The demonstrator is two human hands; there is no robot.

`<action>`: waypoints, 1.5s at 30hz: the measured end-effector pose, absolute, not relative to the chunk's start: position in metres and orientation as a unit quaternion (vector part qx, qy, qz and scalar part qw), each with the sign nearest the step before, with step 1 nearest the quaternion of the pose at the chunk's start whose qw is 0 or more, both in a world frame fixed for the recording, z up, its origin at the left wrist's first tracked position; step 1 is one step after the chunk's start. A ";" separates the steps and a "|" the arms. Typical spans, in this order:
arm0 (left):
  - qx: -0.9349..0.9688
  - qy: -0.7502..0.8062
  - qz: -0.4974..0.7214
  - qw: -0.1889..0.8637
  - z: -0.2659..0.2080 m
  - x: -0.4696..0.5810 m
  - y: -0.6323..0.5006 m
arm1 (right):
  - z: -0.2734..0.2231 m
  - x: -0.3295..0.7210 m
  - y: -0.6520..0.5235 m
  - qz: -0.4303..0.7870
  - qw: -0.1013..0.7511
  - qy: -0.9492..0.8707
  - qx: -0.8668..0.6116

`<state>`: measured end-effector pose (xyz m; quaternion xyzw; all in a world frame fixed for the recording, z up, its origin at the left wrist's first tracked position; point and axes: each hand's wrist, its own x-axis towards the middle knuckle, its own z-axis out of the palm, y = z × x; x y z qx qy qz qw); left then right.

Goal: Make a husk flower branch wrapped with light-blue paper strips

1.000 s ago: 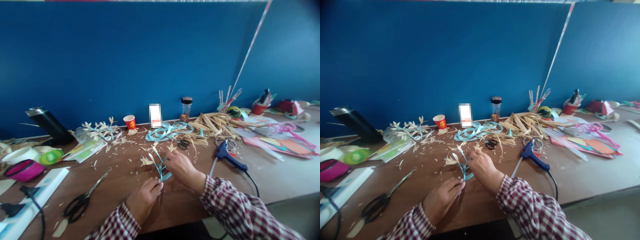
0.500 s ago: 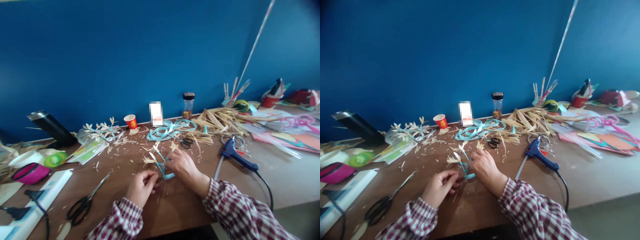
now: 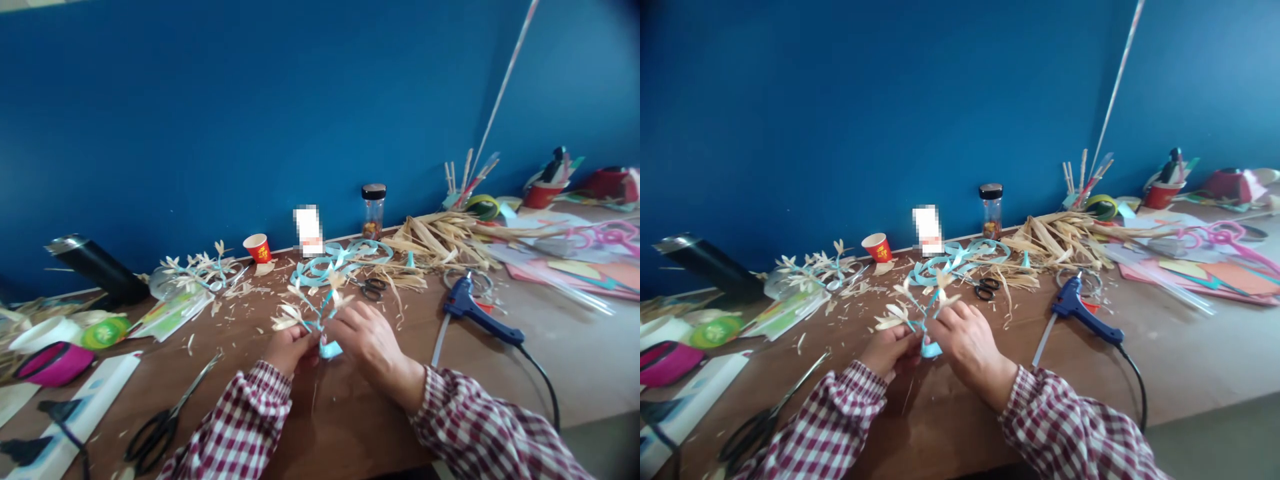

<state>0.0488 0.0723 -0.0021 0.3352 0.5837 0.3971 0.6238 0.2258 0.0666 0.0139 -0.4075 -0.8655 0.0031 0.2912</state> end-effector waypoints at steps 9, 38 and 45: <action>0.277 0.471 0.544 0.637 0.009 0.052 0.081 | -0.009 0.211 0.074 0.697 0.373 -0.488 -0.369; 0.390 0.583 0.500 0.508 -0.010 0.053 0.079 | -0.021 0.204 0.070 0.597 0.487 -0.472 -0.428; 0.423 0.633 0.481 0.435 -0.024 0.055 0.080 | -0.021 0.205 0.065 0.520 0.479 -0.557 -0.436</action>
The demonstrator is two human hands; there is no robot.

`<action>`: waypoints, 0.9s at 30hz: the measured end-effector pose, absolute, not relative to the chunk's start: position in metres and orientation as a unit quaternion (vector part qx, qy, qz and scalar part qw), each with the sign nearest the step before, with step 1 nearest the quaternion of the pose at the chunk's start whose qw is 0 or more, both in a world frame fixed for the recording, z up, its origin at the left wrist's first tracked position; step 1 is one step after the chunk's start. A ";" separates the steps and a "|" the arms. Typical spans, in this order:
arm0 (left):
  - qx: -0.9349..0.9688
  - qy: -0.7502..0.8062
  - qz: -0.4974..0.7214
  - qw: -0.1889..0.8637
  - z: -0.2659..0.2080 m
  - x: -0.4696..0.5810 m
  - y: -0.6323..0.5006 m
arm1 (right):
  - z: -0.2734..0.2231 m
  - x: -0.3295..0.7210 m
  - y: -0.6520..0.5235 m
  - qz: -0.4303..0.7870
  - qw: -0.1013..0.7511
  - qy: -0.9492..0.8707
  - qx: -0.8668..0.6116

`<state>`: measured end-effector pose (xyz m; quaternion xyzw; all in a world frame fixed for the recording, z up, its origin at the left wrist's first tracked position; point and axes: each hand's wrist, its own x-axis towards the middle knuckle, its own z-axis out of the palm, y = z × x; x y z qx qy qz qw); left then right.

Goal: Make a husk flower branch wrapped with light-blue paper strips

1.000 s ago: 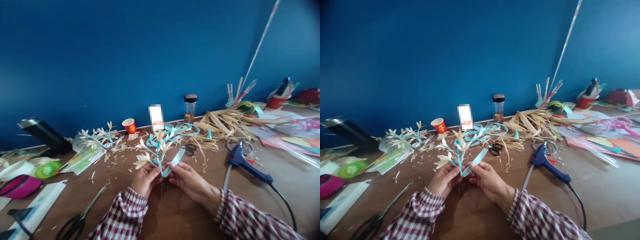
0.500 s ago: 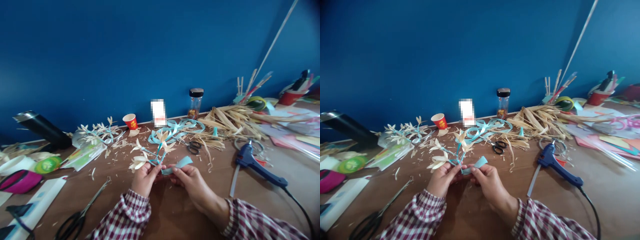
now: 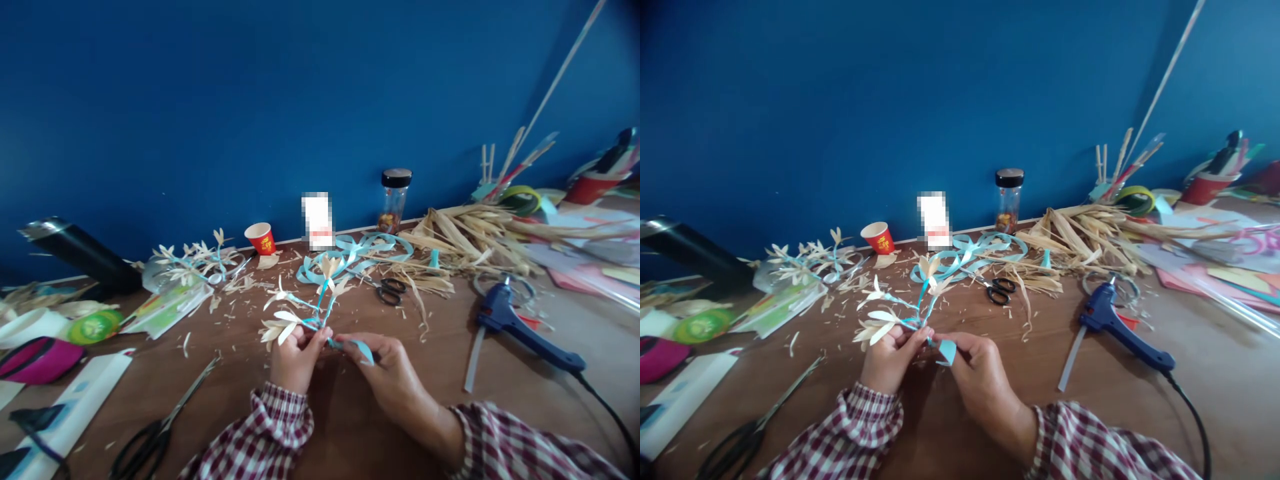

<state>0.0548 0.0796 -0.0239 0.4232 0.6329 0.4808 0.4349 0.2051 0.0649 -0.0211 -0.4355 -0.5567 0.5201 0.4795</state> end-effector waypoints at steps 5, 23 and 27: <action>0.395 0.617 0.506 0.455 -0.027 0.058 0.079 | -0.023 0.209 0.060 0.408 0.461 -0.677 -0.404; 0.296 0.552 0.562 0.540 -0.015 0.057 0.079 | -0.001 0.217 0.053 0.198 0.462 -0.811 -0.298; 0.304 0.559 0.564 0.526 -0.006 0.058 0.076 | -0.011 0.211 0.063 0.403 0.407 -0.693 -0.437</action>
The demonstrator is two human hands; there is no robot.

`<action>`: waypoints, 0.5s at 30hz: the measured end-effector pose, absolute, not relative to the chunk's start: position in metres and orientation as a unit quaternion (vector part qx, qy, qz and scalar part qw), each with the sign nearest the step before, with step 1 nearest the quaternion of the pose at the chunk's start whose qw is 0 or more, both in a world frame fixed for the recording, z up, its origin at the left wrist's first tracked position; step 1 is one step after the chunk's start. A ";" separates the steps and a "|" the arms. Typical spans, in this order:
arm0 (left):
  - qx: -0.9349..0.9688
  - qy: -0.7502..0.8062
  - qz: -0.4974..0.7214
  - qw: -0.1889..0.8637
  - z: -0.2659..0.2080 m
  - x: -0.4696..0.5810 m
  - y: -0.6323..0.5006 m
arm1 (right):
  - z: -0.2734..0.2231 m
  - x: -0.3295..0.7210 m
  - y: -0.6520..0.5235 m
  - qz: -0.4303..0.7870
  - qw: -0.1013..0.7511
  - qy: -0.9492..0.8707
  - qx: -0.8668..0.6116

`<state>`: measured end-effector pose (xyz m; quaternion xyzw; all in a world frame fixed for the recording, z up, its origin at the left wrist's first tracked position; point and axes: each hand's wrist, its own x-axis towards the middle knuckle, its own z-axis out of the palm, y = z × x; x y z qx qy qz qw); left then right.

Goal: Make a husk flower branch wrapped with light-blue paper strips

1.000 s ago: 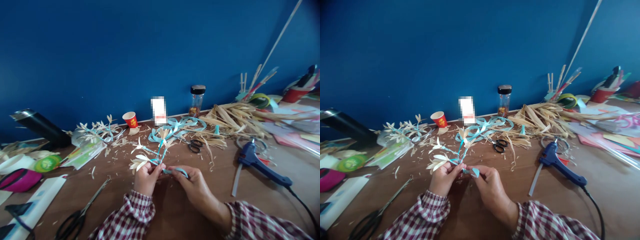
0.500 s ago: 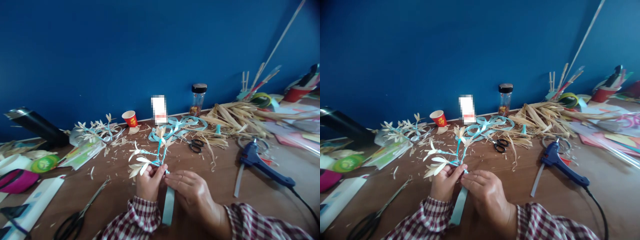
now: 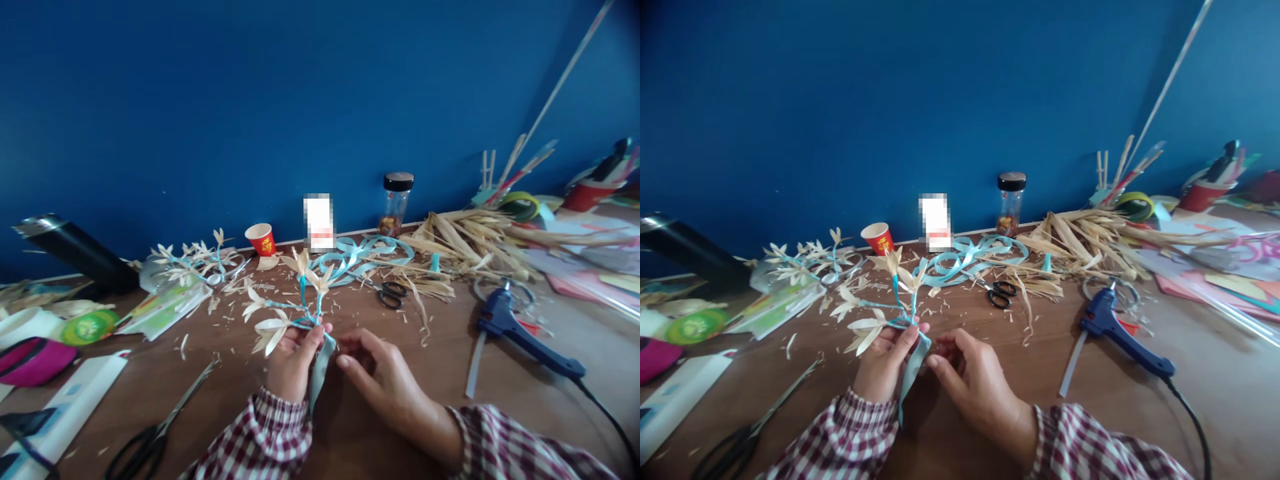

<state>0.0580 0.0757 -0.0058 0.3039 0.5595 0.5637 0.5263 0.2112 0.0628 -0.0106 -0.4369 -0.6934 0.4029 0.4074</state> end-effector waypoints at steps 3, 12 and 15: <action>0.300 0.554 0.565 0.534 -0.002 0.062 0.072 | -0.018 0.206 0.069 0.492 0.355 -0.648 -0.460; 0.372 0.525 0.494 0.585 -0.014 0.058 0.074 | -0.021 0.207 0.069 0.475 0.396 -0.646 -0.447; 0.383 0.569 0.483 0.545 -0.016 0.059 0.073 | -0.019 0.208 0.070 0.455 0.397 -0.652 -0.459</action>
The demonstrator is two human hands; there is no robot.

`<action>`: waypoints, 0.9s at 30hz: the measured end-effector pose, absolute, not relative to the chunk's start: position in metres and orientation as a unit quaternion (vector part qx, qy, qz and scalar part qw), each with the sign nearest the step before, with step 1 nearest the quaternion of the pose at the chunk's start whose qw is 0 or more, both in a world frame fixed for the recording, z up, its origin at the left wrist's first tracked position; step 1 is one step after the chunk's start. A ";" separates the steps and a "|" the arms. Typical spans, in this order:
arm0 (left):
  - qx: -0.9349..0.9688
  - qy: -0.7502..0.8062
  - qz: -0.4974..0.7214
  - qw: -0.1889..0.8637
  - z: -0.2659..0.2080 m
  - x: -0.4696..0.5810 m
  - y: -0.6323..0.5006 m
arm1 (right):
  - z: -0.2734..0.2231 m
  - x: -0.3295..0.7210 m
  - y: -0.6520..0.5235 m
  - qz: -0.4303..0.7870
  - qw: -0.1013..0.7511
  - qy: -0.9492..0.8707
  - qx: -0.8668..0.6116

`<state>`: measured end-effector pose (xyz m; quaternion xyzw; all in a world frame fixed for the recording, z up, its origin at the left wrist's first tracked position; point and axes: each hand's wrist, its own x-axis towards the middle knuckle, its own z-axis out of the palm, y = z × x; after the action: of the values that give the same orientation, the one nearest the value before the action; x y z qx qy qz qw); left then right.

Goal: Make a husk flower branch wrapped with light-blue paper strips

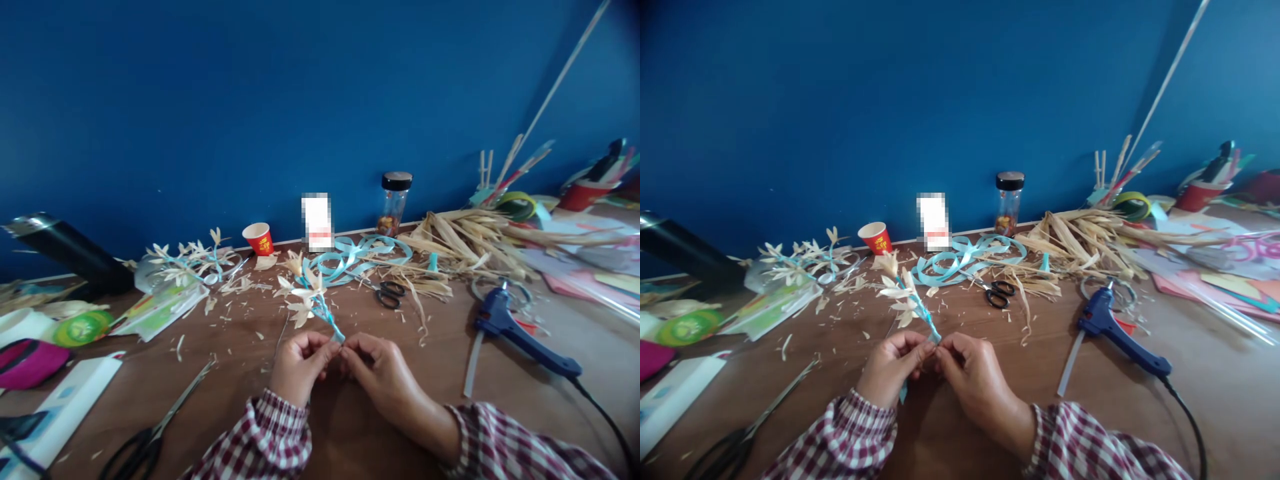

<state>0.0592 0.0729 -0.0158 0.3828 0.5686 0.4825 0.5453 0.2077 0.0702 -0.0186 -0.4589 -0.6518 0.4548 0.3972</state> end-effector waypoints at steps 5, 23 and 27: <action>0.376 0.544 0.492 0.566 -0.016 0.061 0.073 | -0.017 0.208 0.071 0.458 0.420 -0.636 -0.458; 0.245 0.466 0.440 0.728 -0.006 0.066 0.077 | -0.029 0.199 0.066 0.592 0.471 -0.513 -0.406; 0.239 0.443 0.440 0.743 -0.008 0.064 0.076 | -0.027 0.198 0.067 0.621 0.479 -0.483 -0.389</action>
<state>0.0643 0.0764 -0.0080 0.2392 0.4430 0.4405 0.7433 0.1982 0.0671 -0.0267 -0.3888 -0.4827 0.6215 0.4791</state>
